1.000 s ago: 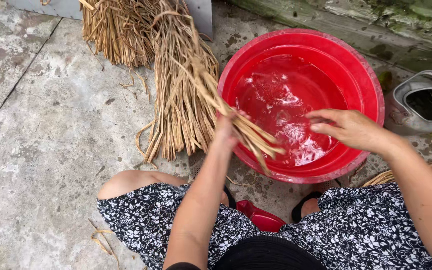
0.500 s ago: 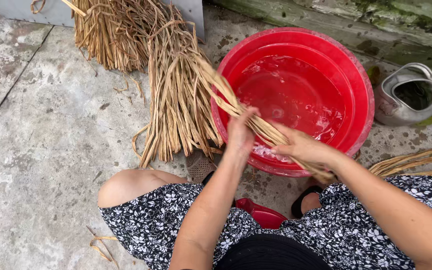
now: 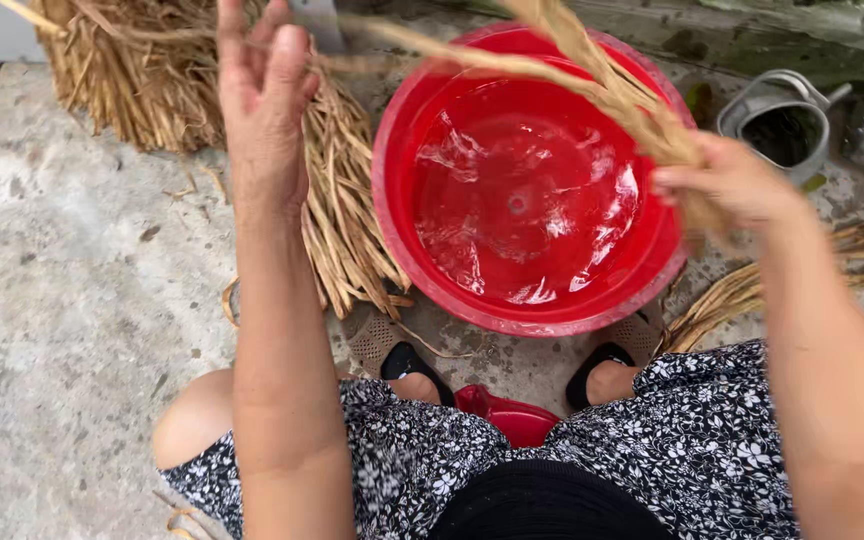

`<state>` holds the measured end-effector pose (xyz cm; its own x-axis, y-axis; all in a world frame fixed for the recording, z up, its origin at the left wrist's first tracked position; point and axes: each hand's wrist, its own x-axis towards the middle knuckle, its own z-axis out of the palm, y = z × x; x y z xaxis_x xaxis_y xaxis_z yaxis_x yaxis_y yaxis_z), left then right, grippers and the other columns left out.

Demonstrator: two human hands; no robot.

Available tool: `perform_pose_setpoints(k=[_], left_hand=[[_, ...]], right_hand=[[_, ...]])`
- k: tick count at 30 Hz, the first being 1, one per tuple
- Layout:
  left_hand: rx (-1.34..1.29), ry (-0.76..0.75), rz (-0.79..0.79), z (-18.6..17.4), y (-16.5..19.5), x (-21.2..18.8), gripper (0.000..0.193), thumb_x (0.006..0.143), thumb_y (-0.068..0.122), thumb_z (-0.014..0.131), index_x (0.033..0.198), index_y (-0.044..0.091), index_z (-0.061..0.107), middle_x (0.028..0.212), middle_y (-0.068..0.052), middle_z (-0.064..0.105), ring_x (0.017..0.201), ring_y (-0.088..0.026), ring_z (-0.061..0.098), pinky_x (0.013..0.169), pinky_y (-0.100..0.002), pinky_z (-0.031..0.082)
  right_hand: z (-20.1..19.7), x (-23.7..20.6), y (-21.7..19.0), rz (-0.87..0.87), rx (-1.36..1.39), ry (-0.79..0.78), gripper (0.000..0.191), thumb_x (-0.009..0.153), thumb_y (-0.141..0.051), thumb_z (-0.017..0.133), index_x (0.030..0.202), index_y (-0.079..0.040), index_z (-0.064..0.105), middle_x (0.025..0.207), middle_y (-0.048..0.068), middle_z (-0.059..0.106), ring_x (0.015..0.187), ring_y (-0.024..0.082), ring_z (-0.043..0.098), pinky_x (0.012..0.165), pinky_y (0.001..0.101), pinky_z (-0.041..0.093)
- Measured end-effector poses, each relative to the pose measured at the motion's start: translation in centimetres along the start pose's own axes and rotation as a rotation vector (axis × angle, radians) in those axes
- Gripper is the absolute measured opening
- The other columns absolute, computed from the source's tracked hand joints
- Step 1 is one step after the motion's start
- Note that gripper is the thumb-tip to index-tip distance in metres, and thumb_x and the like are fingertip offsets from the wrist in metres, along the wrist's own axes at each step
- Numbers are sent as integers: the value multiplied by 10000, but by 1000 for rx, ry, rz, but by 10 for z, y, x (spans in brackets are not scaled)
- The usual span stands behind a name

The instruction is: The person sits on the ground in front of a red basin of water and washes bundles of dried leaf strips. They dip each bundle in the water, rub and squeeze the strips with both hands, then set the washed bundle aside and take the next one from the pile.

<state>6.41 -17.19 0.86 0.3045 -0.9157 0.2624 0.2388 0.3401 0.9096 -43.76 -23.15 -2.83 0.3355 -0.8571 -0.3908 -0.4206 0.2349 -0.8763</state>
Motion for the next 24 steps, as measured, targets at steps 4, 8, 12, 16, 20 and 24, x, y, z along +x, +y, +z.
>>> perform_pose_setpoints(k=[4,8,12,16,20,24], left_hand=[[178,-58,-186,21,-48,3,878,985,504,729,1639,182,239,1601,-138,472,1377,-224,559,1038,-377,513],[165,-61,-724,25,-154,-39,714,880,454,748,1466,112,526,1203,-71,710,1023,-189,680,885,-373,557],[580,-218,-845,33,-244,-109,536,941,407,716,1346,55,716,1188,-143,801,989,-192,715,851,-321,564],[688,-73,-916,68,-280,-150,610,991,443,694,1440,61,535,1391,-190,574,1240,-308,554,1014,-396,444],[487,-118,-1175,93,-292,-163,524,969,397,631,1367,63,563,1310,-189,598,1155,-330,581,917,-444,483],[665,-219,-1273,86,-292,-169,450,961,358,656,1280,46,601,1171,-171,632,987,-297,605,795,-439,504]], right_hand=[[97,48,55,101,9,117,451,909,-270,734,1312,-89,641,1083,92,744,1013,194,707,883,404,588],[142,72,123,226,-105,113,726,914,-385,796,1476,-102,434,1345,156,573,1234,259,546,1030,448,436],[135,74,149,372,23,506,653,879,-445,733,1398,-77,586,1360,148,700,1238,264,661,1068,412,523],[173,72,138,417,-42,382,468,1071,-443,588,1373,-89,646,1354,146,676,1213,237,627,1069,440,478],[225,64,124,456,215,-93,332,976,-362,569,1296,-293,623,1124,68,730,1068,205,693,955,390,560],[208,61,137,569,9,56,336,958,-331,756,1115,-34,735,1008,121,754,947,256,717,868,366,566]])
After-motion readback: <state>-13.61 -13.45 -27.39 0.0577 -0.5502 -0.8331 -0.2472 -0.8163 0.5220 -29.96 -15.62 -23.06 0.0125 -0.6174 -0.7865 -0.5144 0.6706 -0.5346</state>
